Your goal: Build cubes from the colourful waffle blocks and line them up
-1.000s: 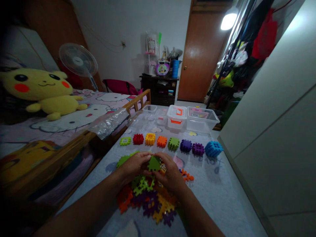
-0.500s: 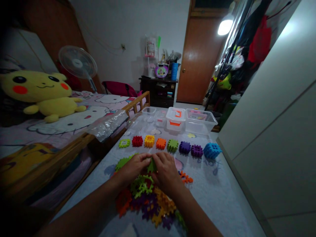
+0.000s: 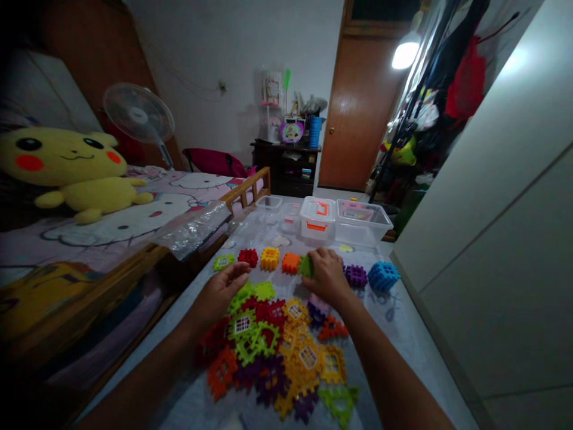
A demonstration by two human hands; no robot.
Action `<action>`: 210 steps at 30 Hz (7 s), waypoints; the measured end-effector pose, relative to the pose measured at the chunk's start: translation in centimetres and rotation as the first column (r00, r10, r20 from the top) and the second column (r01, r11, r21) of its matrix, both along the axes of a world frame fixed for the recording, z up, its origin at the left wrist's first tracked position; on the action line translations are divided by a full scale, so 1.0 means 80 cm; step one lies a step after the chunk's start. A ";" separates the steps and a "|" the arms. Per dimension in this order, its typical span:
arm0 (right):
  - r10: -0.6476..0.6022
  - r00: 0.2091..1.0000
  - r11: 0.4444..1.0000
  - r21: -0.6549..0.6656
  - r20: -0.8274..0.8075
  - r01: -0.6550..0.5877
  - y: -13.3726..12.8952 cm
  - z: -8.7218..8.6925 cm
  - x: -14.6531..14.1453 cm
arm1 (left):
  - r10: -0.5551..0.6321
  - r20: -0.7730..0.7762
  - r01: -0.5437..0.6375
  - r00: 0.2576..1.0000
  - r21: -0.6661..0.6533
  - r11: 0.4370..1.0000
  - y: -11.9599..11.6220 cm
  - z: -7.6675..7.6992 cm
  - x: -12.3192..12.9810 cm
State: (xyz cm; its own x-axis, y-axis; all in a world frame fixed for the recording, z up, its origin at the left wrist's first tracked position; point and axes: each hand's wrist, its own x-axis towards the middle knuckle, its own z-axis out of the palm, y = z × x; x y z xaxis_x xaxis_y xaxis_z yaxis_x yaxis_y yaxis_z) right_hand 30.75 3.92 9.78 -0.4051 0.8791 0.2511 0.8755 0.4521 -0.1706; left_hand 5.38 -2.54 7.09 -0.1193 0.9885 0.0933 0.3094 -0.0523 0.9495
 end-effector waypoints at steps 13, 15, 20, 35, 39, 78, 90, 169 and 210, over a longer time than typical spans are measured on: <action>-0.063 0.975 0.979 -0.176 0.214 0.101 0.072 -0.010 0.017 | 0.193 -0.247 -0.192 0.950 0.030 0.981 0.016 -0.063 -0.083; -0.057 0.974 0.977 -0.187 0.220 0.099 0.073 -0.011 0.018 | 0.173 -0.259 -0.172 0.950 0.025 0.985 0.016 -0.062 -0.081; -0.053 0.974 0.977 -0.190 0.218 0.096 0.074 -0.012 0.017 | 0.149 -0.295 -0.143 0.944 0.041 0.989 0.018 -0.063 -0.078; 0.050 0.980 0.997 -0.046 -0.191 -0.060 -0.021 -0.019 0.059 | 0.043 -0.367 -0.033 0.929 0.035 0.999 0.013 -0.057 -0.075; 0.099 0.960 0.967 -0.204 -0.261 -0.155 -0.058 -0.042 0.057 | 0.017 -0.374 -0.005 0.927 0.033 0.999 0.011 -0.054 -0.072; -0.368 0.741 0.870 -0.489 -0.562 0.061 -0.058 -0.067 0.044 | -0.032 -0.401 0.055 0.915 0.046 0.997 0.012 -0.057 -0.074; -0.304 0.795 0.918 -0.384 -0.525 0.098 -0.056 -0.081 0.031 | -0.023 -0.419 0.047 0.908 0.046 0.998 0.012 -0.053 -0.072; 0.133 0.966 0.961 -0.210 -0.222 -0.180 -0.078 -0.063 0.043 | -0.020 -0.409 0.031 0.912 0.020 0.999 0.012 -0.056 -0.073; -0.179 0.984 0.957 -0.229 0.009 0.176 -0.054 -0.072 0.076 | -0.040 -0.411 0.053 0.911 0.022 0.998 0.012 -0.055 -0.073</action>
State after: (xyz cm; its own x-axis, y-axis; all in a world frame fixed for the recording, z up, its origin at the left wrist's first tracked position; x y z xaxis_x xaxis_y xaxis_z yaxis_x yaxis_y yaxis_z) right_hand 36.81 -0.40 4.02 -0.2356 0.9711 0.0391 0.9353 0.2375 -0.2624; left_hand -0.45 -1.57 2.69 -0.0176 0.9876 0.1559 0.6677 -0.1044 0.7371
